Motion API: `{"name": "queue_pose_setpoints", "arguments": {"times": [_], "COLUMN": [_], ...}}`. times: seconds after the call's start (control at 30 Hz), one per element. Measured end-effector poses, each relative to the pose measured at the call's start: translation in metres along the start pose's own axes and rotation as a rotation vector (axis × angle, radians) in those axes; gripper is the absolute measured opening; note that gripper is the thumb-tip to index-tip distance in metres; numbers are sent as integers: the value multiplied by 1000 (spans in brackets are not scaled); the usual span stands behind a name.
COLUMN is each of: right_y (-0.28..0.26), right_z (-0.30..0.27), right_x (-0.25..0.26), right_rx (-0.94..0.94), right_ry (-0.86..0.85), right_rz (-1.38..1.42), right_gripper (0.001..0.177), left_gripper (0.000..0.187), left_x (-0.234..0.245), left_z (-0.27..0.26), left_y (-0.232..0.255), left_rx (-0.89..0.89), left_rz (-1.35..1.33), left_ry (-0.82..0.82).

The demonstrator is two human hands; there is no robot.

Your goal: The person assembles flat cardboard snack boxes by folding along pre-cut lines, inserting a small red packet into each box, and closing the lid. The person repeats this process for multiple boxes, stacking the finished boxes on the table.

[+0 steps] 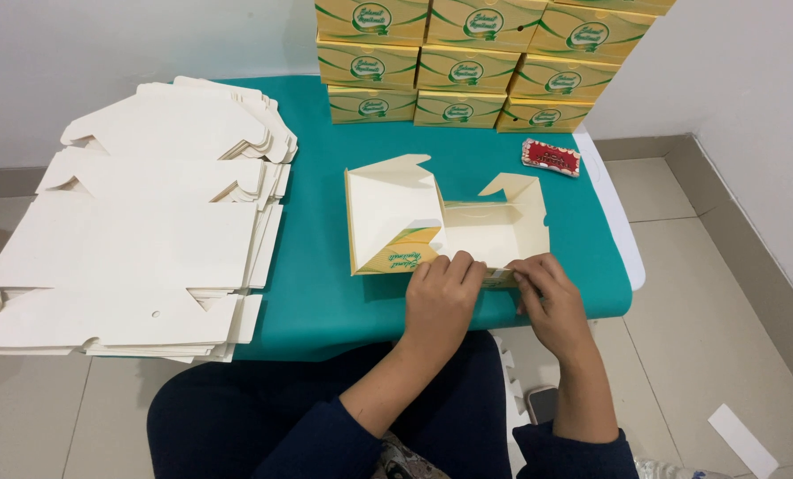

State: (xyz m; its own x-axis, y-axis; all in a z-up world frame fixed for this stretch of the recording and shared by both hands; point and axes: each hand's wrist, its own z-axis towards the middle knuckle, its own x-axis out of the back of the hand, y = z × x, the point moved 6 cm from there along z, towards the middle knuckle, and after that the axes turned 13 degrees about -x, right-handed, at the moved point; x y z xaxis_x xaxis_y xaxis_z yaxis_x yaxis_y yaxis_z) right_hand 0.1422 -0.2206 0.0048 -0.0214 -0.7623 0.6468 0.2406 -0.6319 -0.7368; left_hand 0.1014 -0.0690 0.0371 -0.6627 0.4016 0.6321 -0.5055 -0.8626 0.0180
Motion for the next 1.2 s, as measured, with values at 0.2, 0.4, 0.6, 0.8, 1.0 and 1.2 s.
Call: {"name": "queue_pose_setpoints", "arguments": {"times": [0.2, 0.4, 0.6, 0.8, 1.0, 1.2], "right_y": [-2, -40, -11, -13, -39, -71], "right_z": [1, -9, 0, -3, -31, -31], "right_x": [-2, 21, 24, -8, -33, -54], "right_rx": [-6, 32, -9, -17, 54, -31], "right_ry": [66, 150, 252, 171, 238, -59], "right_rz": [-118, 0, 78, 48, -78, 184], "right_gripper": [15, 19, 39, 28, 40, 42], "left_gripper": [6, 9, 5, 20, 39, 90], "left_x": [-4, 6, -3, 41, 65, 76], "left_z": [-5, -4, -29, -10, -16, -21], "left_y": [1, -6, -55, -87, -86, -57], "left_rx": [-3, -27, -67, 134, 179, 81], "left_rz": [-17, -37, -66, -267, -255, -167], "left_ry": [-64, -62, -125, -253, -25, -165]}}
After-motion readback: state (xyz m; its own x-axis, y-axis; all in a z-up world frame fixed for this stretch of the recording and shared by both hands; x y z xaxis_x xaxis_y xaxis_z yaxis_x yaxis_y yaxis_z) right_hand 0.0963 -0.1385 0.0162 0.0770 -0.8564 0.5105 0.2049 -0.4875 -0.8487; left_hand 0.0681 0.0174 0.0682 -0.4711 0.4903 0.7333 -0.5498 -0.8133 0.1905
